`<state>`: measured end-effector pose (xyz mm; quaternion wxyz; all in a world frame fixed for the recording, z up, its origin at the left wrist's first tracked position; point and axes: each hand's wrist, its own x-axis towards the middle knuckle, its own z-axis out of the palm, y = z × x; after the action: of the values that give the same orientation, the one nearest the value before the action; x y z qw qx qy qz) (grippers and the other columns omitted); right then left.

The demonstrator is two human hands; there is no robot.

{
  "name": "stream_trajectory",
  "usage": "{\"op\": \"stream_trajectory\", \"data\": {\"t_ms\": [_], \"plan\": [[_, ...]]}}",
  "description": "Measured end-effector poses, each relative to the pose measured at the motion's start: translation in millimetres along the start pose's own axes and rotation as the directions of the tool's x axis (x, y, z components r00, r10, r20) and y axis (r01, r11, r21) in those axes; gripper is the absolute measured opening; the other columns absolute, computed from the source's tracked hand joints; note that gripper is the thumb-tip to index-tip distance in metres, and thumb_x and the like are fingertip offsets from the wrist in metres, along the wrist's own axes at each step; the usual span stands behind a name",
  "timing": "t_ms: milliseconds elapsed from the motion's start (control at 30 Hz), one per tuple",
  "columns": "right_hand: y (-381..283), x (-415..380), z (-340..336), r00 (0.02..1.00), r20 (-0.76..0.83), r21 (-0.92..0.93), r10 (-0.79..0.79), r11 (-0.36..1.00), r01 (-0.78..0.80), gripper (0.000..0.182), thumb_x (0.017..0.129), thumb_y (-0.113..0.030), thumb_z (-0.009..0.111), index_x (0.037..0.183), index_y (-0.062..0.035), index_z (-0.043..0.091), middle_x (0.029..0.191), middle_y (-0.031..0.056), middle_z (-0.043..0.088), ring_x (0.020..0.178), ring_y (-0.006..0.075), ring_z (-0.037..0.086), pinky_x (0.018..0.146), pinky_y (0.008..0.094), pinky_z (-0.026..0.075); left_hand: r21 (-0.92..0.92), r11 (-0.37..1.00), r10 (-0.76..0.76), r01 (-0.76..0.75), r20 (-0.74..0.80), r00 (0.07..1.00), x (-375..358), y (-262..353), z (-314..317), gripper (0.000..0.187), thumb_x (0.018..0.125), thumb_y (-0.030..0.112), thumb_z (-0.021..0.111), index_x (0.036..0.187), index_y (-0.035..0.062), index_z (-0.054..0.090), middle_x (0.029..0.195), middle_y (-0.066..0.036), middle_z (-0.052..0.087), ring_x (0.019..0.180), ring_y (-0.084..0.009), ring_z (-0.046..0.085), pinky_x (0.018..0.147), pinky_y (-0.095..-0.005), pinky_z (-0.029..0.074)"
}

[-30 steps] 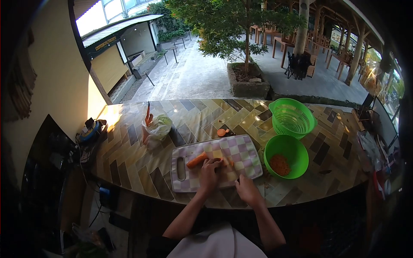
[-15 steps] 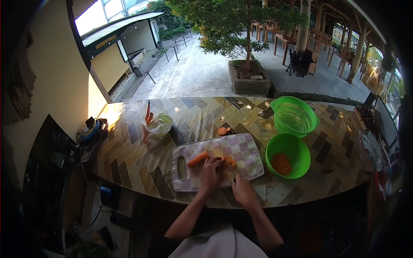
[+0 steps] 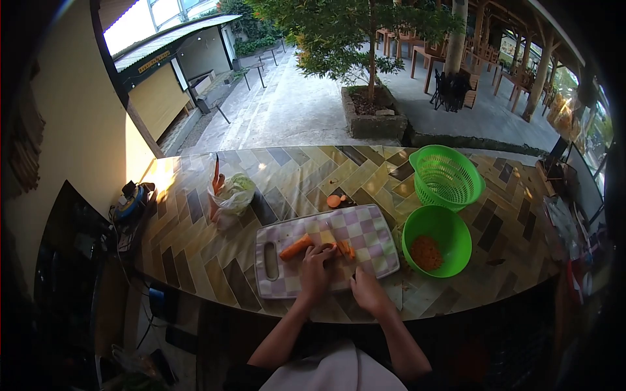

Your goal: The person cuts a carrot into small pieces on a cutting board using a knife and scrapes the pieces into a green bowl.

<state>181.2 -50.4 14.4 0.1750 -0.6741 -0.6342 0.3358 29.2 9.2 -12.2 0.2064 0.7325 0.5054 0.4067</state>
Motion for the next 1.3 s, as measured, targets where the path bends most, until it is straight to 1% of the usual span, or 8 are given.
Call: {"op": "stream_trajectory", "data": {"t_ms": [167, 267, 433, 533, 833, 967, 1133, 1300], "plan": [[-2.6, -16.9, -3.8, 0.995, -0.098, -0.04, 0.022, 0.999, -0.026, 0.026, 0.1, -0.023, 0.049, 0.102, 0.0031, 0.05, 0.092, 0.0318, 0.065, 0.092, 0.0495, 0.063, 0.078, 0.0564, 0.05, 0.003, 1.0, 0.005, -0.005, 0.001, 1.0, -0.9, -0.5, -0.4, 0.033, 0.08, 0.002, 0.061, 0.111, 0.0024, 0.073, 0.12, -0.014, 0.067, 0.107, -0.0349, 0.059, 0.094, -0.04, 0.047], [6.5, -12.8, -0.4, 0.992, -0.119, 0.071, -0.041, 0.996, 0.05, 0.028, 0.098, -0.022, 0.054, 0.097, 0.0054, 0.05, 0.087, 0.0326, 0.063, 0.09, 0.0498, 0.061, 0.075, 0.057, 0.045, 0.001, 1.0, 0.008, -0.008, -0.001, 1.0, -1.8, -0.6, -0.8, 0.034, 0.079, 0.002, 0.062, 0.111, 0.0016, 0.073, 0.119, -0.014, 0.067, 0.106, -0.0349, 0.059, 0.095, -0.04, 0.047], [-2.8, -20.3, -1.5, 0.996, -0.085, 0.092, -0.022, 0.995, 0.029, 0.03, 0.099, -0.024, 0.053, 0.097, 0.0055, 0.049, 0.087, 0.0333, 0.063, 0.088, 0.0509, 0.06, 0.074, 0.0577, 0.045, 0.011, 1.0, 0.013, -0.013, -0.014, 1.0, -1.6, -0.8, 1.3, 0.035, 0.076, 0.001, 0.063, 0.111, 0.0002, 0.072, 0.118, -0.014, 0.067, 0.105, -0.0347, 0.059, 0.094, -0.0396, 0.048], [-3.1, -18.8, 2.3, 0.998, -0.063, 0.073, 0.001, 0.997, 0.004, 0.031, 0.1, -0.025, 0.052, 0.099, 0.0057, 0.049, 0.087, 0.0338, 0.063, 0.088, 0.0515, 0.06, 0.074, 0.0578, 0.045, 0.039, 0.999, 0.025, -0.022, -0.06, 0.998, -1.1, -3.1, 3.8, 0.027, 0.081, 0.008, 0.069, 0.106, 0.0045, 0.075, 0.112, -0.013, 0.071, 0.102, -0.0333, 0.063, 0.091, -0.0383, 0.05], [0.8, 0.2, 3.4, 1.0, 0.019, 0.076, 0.009, 0.997, -0.011, 0.03, 0.1, -0.023, 0.052, 0.103, 0.007, 0.05, 0.094, 0.0356, 0.063, 0.096, 0.0518, 0.059, 0.081, 0.0569, 0.046, 0.026, 1.0, 0.006, -0.005, -0.053, 0.999, 0.0, -2.4, 4.1, 0.023, 0.087, 0.016, 0.069, 0.104, 0.0026, 0.075, 0.111, -0.013, 0.071, 0.101, -0.0331, 0.063, 0.089, -0.0384, 0.049], [-5.2, 6.0, 5.1, 0.999, 0.025, 0.089, 0.039, 0.995, -0.041, 0.03, 0.1, -0.022, 0.051, 0.106, 0.0068, 0.049, 0.096, 0.0353, 0.063, 0.097, 0.0518, 0.06, 0.083, 0.0568, 0.047, 0.027, 1.0, 0.006, -0.005, -0.05, 0.999, 0.2, -2.4, 3.7, 0.022, 0.084, 0.012, 0.069, 0.103, 0.0033, 0.076, 0.111, -0.013, 0.071, 0.101, -0.0335, 0.063, 0.09, -0.038, 0.049], [-15.3, -4.8, 15.7, 0.993, -0.075, -0.012, 0.093, 0.996, -0.094, 0.03, 0.1, -0.022, 0.05, 0.11, 0.006, 0.047, 0.095, 0.0333, 0.064, 0.095, 0.0513, 0.061, 0.081, 0.057, 0.049, 0.017, 1.0, 0.013, -0.012, -0.057, 0.998, -2.0, -3.1, 2.9, 0.025, 0.079, 0.008, 0.068, 0.103, 0.004, 0.076, 0.111, -0.012, 0.072, 0.101, -0.0334, 0.063, 0.09, -0.038, 0.05], [-13.2, -14.0, 15.9, 0.989, -0.136, -0.031, 0.055, 0.998, -0.06, 0.029, 0.1, -0.023, 0.05, 0.106, 0.0053, 0.048, 0.09, 0.0314, 0.065, 0.09, 0.05, 0.062, 0.078, 0.0564, 0.049, 0.022, 0.999, 0.037, -0.036, -0.07, 0.997, -1.7, -2.6, 3.2, 0.022, 0.081, 0.012, 0.07, 0.102, 0.0039, 0.076, 0.11, -0.013, 0.072, 0.101, -0.0338, 0.063, 0.089, -0.039, 0.05]]}}
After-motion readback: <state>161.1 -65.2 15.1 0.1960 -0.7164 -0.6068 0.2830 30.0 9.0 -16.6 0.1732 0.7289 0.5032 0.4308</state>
